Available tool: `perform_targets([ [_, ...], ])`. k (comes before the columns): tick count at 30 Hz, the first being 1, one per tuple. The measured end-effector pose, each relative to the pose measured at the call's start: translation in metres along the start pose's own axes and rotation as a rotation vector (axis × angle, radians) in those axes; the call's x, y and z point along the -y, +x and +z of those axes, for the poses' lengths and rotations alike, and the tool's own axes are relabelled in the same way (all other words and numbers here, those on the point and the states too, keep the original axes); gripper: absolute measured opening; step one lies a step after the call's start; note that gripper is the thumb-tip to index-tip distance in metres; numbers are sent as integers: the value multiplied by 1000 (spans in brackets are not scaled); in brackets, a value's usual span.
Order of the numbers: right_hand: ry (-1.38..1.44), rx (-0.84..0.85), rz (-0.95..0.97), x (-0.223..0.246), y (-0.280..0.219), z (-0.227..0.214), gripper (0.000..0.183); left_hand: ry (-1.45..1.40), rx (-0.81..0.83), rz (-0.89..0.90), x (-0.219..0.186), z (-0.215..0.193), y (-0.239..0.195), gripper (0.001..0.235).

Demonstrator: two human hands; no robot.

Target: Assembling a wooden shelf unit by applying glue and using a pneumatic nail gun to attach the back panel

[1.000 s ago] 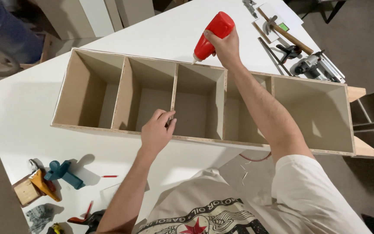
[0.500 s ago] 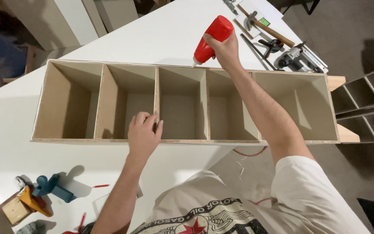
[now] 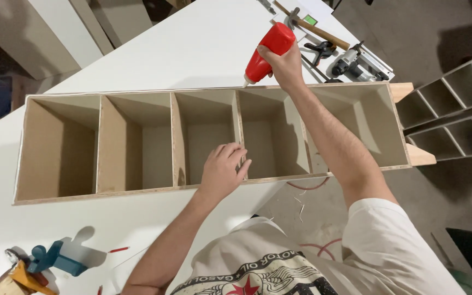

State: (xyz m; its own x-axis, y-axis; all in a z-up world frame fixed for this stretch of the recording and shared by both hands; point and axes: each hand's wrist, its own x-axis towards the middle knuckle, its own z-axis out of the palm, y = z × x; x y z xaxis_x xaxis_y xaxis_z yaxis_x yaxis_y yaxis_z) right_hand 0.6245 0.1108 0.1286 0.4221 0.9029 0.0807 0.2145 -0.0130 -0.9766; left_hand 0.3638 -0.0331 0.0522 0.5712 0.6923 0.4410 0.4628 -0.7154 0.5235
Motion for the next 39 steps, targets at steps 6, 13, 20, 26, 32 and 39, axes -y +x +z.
perform_targets([
  [6, -13, -21, -50, -19, 10, -25, 57, 17, 104, 35, 2, 20, 3, 36],
  [13, -67, -64, 20, -9, 4, -48, 51, 0, 102, 35, 5, 18, 2, 39],
  [20, -58, -110, -6, -26, 9, -77, 53, -11, 87, 43, 6, 20, 1, 43],
  [26, -94, -138, -30, -42, 13, -104, 55, -12, 126, 22, 5, 17, 3, 45],
  [32, -95, -182, -9, -42, 13, -125, 53, -17, 161, -13, 4, 15, 4, 47],
  [39, -92, -206, 13, -36, 7, -147, 45, -26, 133, 33, 1, 12, 7, 44],
])
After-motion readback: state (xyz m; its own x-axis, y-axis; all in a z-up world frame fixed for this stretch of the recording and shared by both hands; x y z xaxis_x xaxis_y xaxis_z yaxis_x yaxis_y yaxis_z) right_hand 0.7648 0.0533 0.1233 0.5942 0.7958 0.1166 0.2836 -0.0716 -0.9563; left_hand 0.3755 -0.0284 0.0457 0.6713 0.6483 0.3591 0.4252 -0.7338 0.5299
